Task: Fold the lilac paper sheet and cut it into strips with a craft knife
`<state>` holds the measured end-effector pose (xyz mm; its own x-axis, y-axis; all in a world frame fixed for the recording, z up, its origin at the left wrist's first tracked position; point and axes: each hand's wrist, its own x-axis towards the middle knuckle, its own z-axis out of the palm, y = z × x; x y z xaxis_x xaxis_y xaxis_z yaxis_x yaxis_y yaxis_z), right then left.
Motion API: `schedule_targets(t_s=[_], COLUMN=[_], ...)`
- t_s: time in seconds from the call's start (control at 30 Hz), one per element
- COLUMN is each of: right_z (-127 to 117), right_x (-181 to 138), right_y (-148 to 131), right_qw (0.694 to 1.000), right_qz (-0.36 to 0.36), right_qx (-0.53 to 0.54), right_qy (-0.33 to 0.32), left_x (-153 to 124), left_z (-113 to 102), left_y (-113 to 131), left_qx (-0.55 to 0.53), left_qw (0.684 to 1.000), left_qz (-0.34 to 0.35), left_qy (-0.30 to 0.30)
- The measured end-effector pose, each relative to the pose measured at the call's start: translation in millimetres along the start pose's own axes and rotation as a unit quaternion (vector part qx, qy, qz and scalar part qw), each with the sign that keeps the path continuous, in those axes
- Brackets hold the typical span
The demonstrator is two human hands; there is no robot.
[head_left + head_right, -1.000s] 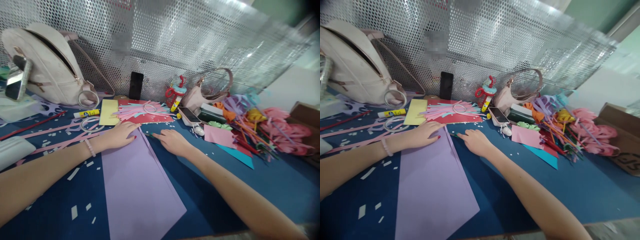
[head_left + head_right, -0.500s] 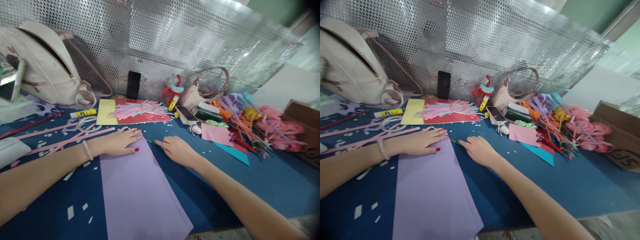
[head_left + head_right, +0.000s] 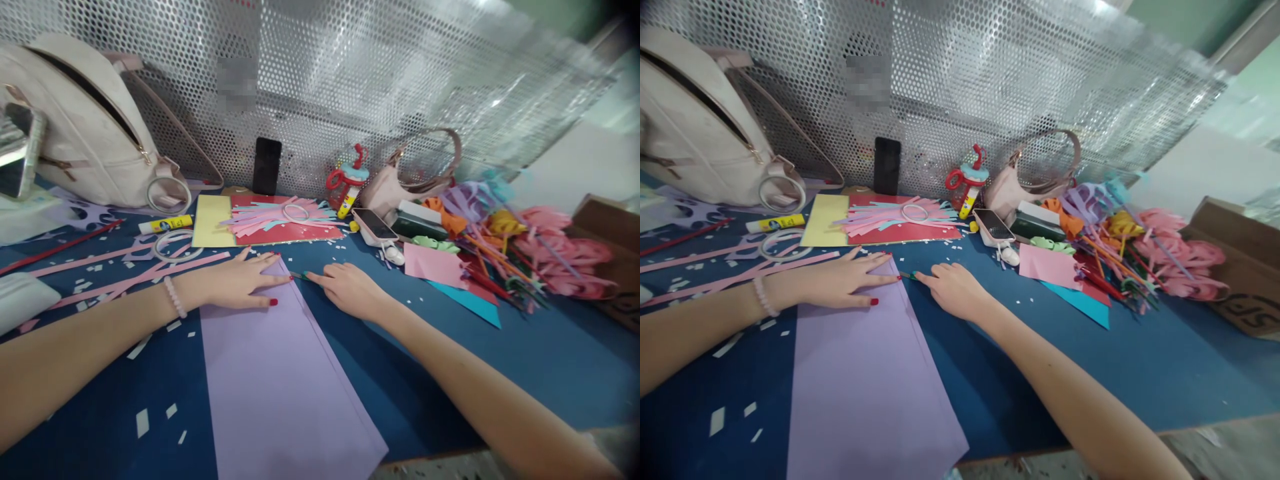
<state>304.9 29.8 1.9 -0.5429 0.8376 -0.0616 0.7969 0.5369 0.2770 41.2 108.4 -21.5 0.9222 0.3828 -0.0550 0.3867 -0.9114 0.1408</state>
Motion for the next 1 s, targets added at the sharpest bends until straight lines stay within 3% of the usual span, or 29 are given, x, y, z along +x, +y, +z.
schedule_targets(t_s=[0.4,1.0], right_z=[1,0], right_x=[1,41], right_y=[3,7], right_qw=[1.0,0.999], right_qz=[0.004,0.043], right_qx=[-0.007,-0.013], right_qy=[-0.011,-0.016], left_x=[0,0], left_z=[-2,0], left_y=[1,3], left_qx=[0.007,0.02], left_qw=[1.0,0.999], left_qz=[-0.006,-0.014], left_qy=[-0.022,-0.03])
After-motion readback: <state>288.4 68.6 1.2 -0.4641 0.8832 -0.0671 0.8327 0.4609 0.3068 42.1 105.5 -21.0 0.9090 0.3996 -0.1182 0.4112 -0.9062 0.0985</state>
